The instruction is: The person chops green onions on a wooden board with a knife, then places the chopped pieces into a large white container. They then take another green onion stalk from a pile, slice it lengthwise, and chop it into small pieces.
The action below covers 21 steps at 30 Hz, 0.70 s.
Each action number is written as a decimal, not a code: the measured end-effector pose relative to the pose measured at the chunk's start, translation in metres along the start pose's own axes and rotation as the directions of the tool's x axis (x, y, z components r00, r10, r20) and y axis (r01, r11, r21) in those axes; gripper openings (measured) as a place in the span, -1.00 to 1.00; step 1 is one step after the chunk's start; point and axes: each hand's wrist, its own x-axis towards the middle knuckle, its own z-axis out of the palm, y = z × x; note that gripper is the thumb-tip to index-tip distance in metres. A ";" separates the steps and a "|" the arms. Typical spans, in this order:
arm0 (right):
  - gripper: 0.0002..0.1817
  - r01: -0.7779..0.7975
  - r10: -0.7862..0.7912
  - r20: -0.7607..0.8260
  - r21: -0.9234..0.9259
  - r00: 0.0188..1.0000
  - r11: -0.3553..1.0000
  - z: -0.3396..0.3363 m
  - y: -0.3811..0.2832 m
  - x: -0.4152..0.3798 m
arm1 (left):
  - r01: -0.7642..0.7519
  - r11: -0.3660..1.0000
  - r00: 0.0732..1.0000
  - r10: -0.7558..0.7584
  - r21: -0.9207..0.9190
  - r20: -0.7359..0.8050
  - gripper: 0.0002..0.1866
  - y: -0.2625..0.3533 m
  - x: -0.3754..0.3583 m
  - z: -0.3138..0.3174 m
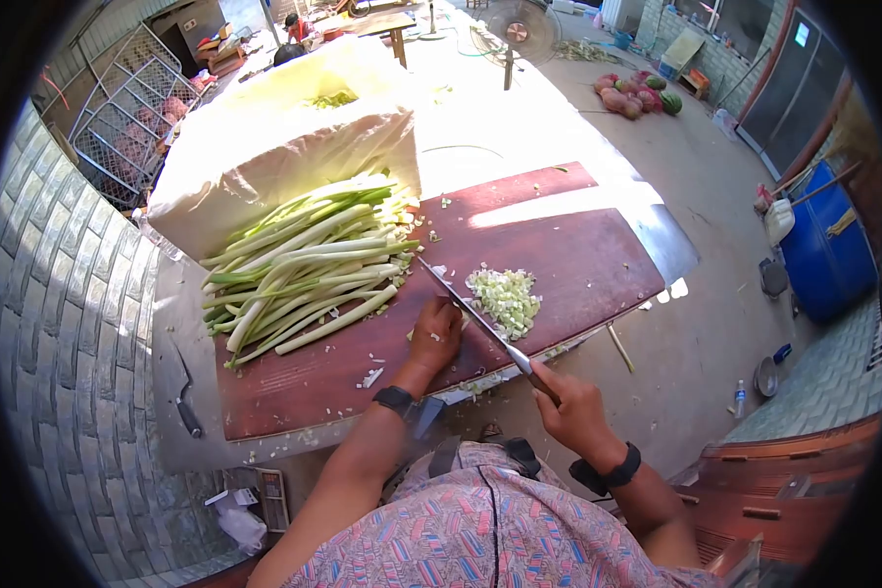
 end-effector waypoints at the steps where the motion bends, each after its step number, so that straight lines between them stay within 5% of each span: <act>1: -0.47 0.001 -0.001 0.002 0.000 1.000 1.000 -0.003 -0.001 -0.002 | -0.004 1.000 1.000 0.004 -0.013 -0.004 -0.92 0.000 0.000 0.000; 10: -0.50 -0.104 0.110 0.143 -0.054 0.984 0.993 0.021 -0.004 0.030 | 0.000 1.000 1.000 0.000 0.025 0.014 -0.92 -0.001 0.001 0.000; 16: -0.48 0.013 -0.009 -0.036 0.107 0.999 0.994 0.068 0.028 0.059 | -0.023 0.999 1.000 0.022 0.048 0.015 -0.88 0.002 0.001 -0.003; 18: -0.50 -0.011 0.036 -0.098 0.241 0.995 0.970 0.066 0.034 0.058 | -0.040 0.998 0.999 0.040 0.042 0.003 -0.87 0.004 0.003 -0.002; 21: -0.51 -0.072 0.086 -0.068 0.187 0.994 0.980 0.056 0.038 0.054 | 0.019 0.999 1.000 -0.018 0.032 -0.007 -0.89 0.011 -0.001 -0.001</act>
